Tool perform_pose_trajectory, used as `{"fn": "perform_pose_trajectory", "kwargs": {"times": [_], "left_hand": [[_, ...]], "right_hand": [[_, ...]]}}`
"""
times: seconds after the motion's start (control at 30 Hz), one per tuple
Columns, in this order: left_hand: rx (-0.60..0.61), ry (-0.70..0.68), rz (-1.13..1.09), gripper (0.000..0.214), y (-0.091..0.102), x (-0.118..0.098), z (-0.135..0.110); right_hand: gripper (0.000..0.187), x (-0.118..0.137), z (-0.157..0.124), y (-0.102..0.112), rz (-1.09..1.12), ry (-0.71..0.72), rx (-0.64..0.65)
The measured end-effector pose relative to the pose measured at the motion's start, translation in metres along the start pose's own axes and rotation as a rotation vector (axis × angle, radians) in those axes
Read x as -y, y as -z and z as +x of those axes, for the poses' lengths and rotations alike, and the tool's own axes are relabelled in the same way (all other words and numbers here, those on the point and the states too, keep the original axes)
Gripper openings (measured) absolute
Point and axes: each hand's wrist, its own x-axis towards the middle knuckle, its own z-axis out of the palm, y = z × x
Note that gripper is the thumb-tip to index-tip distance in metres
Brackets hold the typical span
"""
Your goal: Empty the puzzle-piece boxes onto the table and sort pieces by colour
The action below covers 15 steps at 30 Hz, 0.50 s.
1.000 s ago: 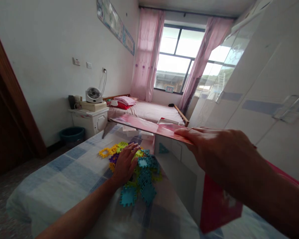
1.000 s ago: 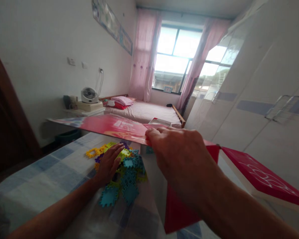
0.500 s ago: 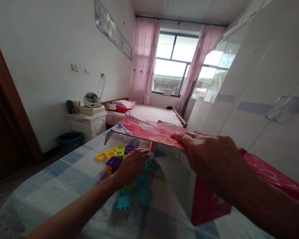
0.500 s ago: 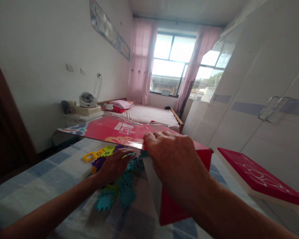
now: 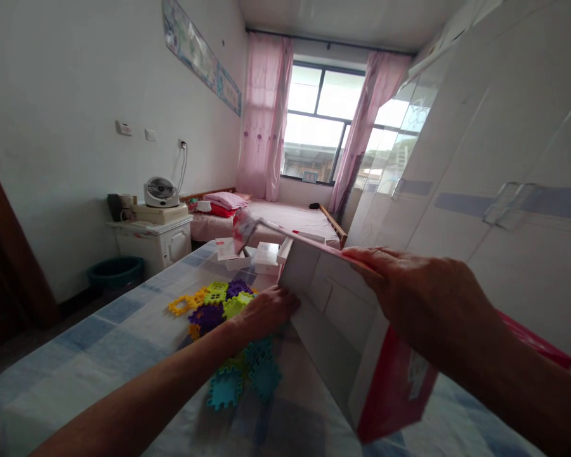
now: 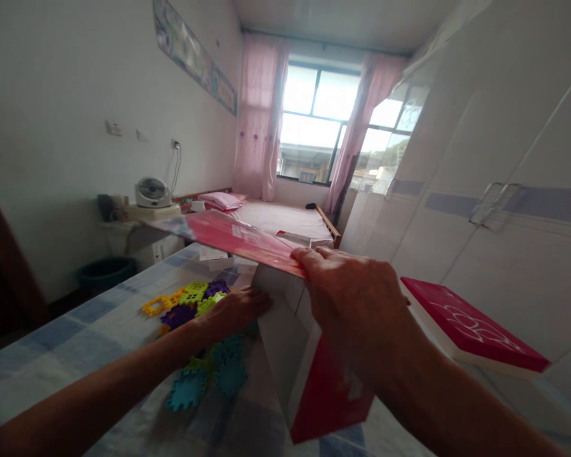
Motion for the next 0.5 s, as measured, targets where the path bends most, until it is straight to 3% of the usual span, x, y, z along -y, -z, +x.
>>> {"fn": "perform_pose_trajectory", "kwargs": {"times": [0.13,0.3,0.4,0.5], "left_hand": [[-0.056,-0.007,-0.006,0.02,0.009,0.003,-0.014],[-0.005,0.005,0.008,0.013,0.005,0.0,-0.006],[-0.048,0.019,-0.004,0.015,0.008,-0.001,0.0],[-0.117,0.03,0.006,0.017,0.015,0.004,-0.006]], "right_hand": [[0.033,-0.017,-0.013,-0.007,0.082,-0.144,0.017],[0.031,-0.003,-0.013,-0.009,0.066,-0.054,0.074],[0.033,0.003,-0.009,-0.003,-0.017,-0.016,0.078],[0.034,-0.012,-0.012,0.002,-0.089,-0.139,0.068]]}}
